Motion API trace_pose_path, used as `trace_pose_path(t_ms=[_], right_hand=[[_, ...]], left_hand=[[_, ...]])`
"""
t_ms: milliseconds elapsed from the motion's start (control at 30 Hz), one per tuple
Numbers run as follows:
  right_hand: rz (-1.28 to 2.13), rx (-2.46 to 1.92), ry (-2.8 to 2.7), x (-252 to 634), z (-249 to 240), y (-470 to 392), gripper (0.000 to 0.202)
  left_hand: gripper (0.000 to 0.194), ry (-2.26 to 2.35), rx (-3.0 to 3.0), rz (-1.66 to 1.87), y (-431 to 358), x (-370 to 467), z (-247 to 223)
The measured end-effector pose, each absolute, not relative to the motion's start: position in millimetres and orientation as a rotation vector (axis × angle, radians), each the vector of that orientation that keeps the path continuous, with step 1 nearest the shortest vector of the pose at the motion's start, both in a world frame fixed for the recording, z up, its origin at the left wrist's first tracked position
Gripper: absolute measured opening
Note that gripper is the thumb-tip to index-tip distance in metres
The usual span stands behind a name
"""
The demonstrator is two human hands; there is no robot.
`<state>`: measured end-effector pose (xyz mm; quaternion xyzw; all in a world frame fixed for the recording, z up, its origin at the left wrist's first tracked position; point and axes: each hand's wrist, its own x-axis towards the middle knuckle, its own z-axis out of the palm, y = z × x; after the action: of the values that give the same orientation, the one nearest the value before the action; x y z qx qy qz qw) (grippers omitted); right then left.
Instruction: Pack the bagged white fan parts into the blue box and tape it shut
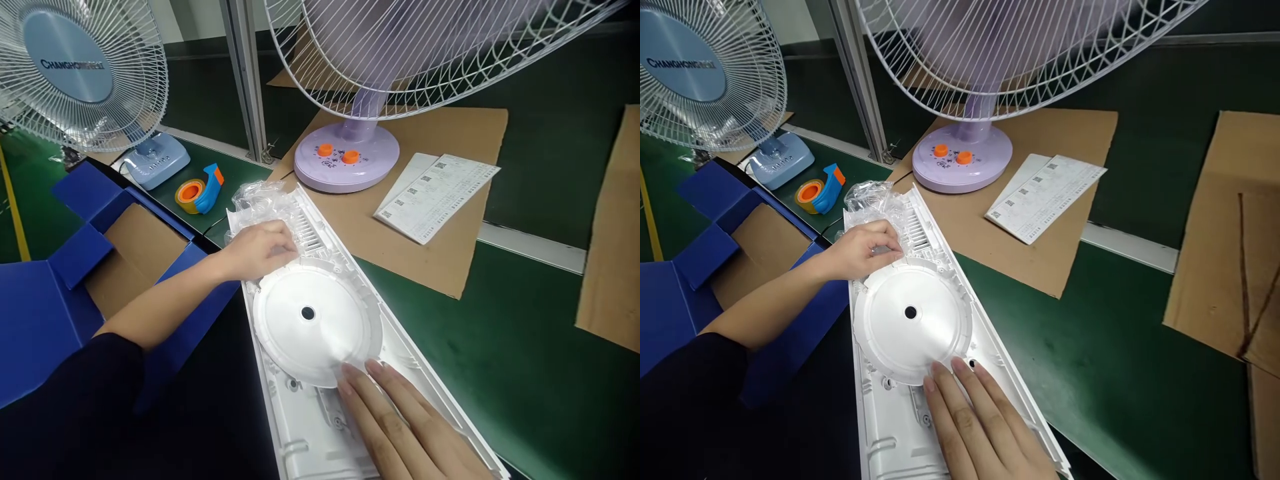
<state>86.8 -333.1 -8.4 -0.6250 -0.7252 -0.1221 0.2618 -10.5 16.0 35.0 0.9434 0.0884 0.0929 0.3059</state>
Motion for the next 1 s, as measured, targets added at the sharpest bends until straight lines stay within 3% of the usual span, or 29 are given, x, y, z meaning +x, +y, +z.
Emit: trace_pose_path(t_ms=[233, 467, 833, 1000], right_hand=[[-0.368, -1.702, -1.958, 84.0, -7.3, -328.7, 0.050], [-0.375, -1.703, -1.952, 81.9, -5.0, -327.6, 0.047], [-0.247, -1.679, -1.903, 79.7, -0.2, -323.9, 0.046], [-0.244, -1.687, -1.883, 78.9, 2.4, -323.8, 0.046]], left_hand=[[0.019, 0.312, 2.507, 0.484, 12.2, -10.2, 27.8], [0.022, 0.308, 2.610, 0.251, 4.1, -1.8, 33.5], [0.020, 0.419, 2.497, 0.566, -0.6, -0.3, 26.1], [0.020, 0.465, 2.554, 0.369, -1.6, 5.1, 31.2]])
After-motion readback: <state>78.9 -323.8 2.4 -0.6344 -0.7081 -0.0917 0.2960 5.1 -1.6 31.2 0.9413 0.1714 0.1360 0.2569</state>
